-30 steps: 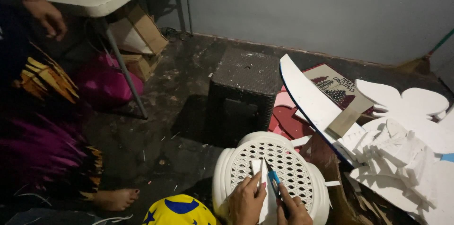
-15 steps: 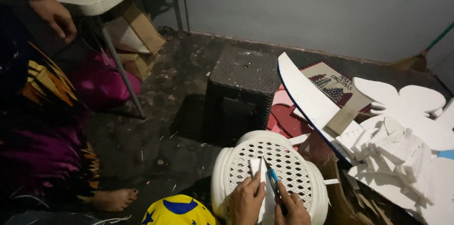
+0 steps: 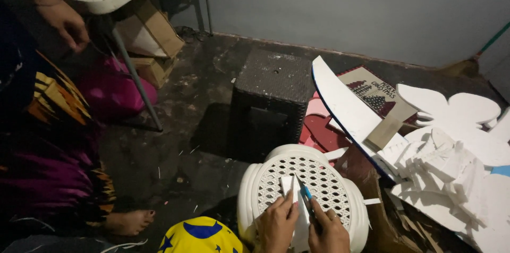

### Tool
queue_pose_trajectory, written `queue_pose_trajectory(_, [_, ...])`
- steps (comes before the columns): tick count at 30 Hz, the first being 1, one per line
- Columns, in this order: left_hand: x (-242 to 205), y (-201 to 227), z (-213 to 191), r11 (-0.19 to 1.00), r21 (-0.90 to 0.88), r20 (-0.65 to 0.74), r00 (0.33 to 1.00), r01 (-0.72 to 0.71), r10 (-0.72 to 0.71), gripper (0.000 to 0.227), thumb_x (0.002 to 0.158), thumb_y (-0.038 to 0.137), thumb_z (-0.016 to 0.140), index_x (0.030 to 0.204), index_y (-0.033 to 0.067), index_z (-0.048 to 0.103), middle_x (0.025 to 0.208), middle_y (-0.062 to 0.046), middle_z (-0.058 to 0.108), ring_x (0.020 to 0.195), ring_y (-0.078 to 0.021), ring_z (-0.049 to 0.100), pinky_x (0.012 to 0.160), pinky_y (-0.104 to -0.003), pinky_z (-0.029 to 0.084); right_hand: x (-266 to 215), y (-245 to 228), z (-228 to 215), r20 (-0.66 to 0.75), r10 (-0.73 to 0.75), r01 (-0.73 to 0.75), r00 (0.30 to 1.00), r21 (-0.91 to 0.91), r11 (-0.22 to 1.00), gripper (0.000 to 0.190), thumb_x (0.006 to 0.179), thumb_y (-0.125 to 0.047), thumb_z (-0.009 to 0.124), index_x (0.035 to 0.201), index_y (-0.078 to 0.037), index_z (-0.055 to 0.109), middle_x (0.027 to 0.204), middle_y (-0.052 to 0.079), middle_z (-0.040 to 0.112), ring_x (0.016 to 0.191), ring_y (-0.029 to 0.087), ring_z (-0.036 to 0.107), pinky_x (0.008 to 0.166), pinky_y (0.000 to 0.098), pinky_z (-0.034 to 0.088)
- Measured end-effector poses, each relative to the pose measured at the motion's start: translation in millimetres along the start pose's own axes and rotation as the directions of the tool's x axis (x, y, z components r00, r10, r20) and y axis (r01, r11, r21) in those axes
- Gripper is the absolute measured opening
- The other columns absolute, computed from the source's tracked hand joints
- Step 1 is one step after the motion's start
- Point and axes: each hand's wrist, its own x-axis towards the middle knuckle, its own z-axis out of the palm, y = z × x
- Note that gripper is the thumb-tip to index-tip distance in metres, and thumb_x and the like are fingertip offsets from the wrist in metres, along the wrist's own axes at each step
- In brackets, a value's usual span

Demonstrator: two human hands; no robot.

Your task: Cutting and shaping small pieces of white foam using a utility knife.

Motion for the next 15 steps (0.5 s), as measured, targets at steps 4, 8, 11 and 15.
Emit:
queue_pose_trajectory(4, [0,2,-3,1.0,-0.01,-0.005,1.0,-0.009,0.009,0.031,0.084,0.023,0.063,0.114,0.0147,0.067,0.082,-0.001,0.068,0.063,-0.0157,0.063,0.057,-0.03,0.05,2,-2,2,-0.096,-0.038,0.045,0.995,0.071,0.997,0.056,0.069,-0.013,0.067,0.121,-0.033,0.063,0.072,0.003,0.062,0.057,0.019,0.064,0.057,0.0321,0.054])
queue_pose_trajectory(8, [2,2,-5,1.0,-0.022,0.043,0.999,0.002,-0.001,0.032,0.086,0.021,0.062,0.116,0.0126,0.065,0.083,-0.002,0.068,0.063,-0.0141,0.063,0.056,-0.028,0.05,2,8,9,0.002,0.012,-0.012,1.0,0.01,1.0,0.062,0.068,-0.015,0.066,0.126,-0.037,0.059,0.072,0.002,0.061,0.059,0.016,0.064,0.06,0.0282,0.055])
queue_pose_trajectory(11, [2,3,-7,1.0,-0.015,0.059,0.998,0.01,-0.009,0.032,0.086,0.022,0.061,0.116,0.0119,0.064,0.087,-0.002,0.07,0.065,-0.015,0.065,0.058,-0.029,0.051,2,7,8,-0.04,0.027,-0.026,0.999,0.031,0.999,0.064,0.065,-0.014,0.068,0.123,-0.039,0.061,0.071,0.001,0.062,0.06,0.016,0.064,0.061,0.0278,0.055])
queue_pose_trajectory(15, [3,5,-9,1.0,0.004,0.079,0.997,0.005,-0.005,0.031,0.087,0.02,0.061,0.117,0.0122,0.064,0.084,-0.001,0.069,0.059,-0.0108,0.062,0.051,-0.025,0.047,0,7,7,-0.076,0.018,-0.016,0.997,0.026,1.0,0.055,0.07,-0.016,0.068,0.12,-0.038,0.064,0.072,0.001,0.064,0.057,0.016,0.064,0.058,0.0289,0.054])
